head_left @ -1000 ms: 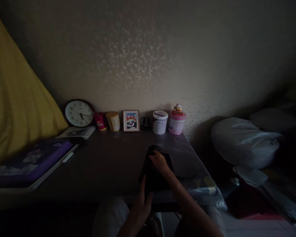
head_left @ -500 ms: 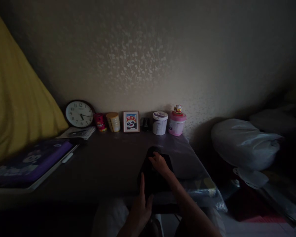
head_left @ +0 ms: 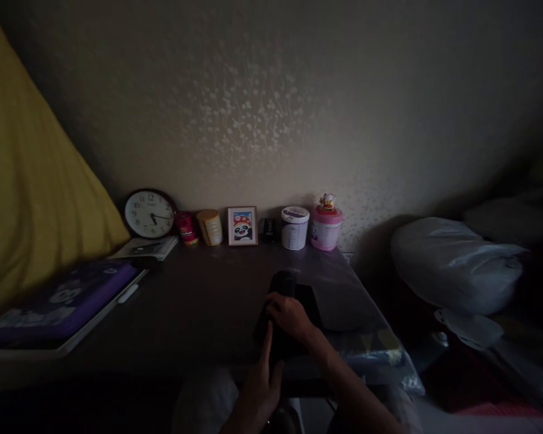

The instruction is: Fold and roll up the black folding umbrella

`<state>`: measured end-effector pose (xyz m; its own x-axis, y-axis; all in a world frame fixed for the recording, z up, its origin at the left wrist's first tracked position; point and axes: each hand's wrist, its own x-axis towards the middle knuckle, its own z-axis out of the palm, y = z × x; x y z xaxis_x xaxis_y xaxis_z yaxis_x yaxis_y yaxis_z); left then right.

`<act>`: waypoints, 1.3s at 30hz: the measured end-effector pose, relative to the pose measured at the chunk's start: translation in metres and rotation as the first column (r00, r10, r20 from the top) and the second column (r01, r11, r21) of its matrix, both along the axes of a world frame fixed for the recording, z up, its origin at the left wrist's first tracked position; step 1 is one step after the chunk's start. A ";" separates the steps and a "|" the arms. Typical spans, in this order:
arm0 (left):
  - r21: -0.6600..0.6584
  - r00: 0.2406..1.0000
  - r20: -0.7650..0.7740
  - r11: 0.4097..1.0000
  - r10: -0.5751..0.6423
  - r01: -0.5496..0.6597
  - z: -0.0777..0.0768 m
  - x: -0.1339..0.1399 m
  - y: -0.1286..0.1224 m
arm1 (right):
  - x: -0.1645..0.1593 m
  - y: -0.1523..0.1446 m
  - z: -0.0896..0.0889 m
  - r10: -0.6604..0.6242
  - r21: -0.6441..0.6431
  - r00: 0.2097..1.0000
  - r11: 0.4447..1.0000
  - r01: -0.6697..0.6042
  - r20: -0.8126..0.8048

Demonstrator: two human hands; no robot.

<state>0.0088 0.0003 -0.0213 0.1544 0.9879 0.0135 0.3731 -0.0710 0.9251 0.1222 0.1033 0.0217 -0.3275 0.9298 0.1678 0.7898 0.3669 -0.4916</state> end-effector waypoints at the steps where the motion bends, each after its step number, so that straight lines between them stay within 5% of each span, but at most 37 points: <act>1: -0.031 1.000 0.004 0.999 -0.025 0.025 0.001 -0.001 0.001 | 0.001 -0.001 -0.002 0.025 0.012 1.000 1.000 -0.025 -0.007; 7: -0.059 1.000 -0.005 0.998 -0.024 0.024 0.009 -0.001 0.000 | 0.009 -0.006 -0.004 0.113 0.077 0.993 0.991 -0.112 -0.014; 24: 0.053 0.976 -0.206 0.997 0.066 -0.056 0.000 0.003 -0.003 | 0.016 -0.013 0.002 0.254 0.058 0.965 0.966 -0.251 -0.057; 33: 0.027 0.999 0.022 0.999 -0.024 0.023 0.006 0.000 0.002 | 0.012 -0.011 0.000 0.258 0.057 0.966 0.964 -0.258 0.016; 39: -0.050 1.000 -0.028 0.999 0.004 -0.005 0.004 0.002 0.003 | 0.013 -0.009 -0.003 0.328 0.098 0.941 0.943 -0.319 -0.085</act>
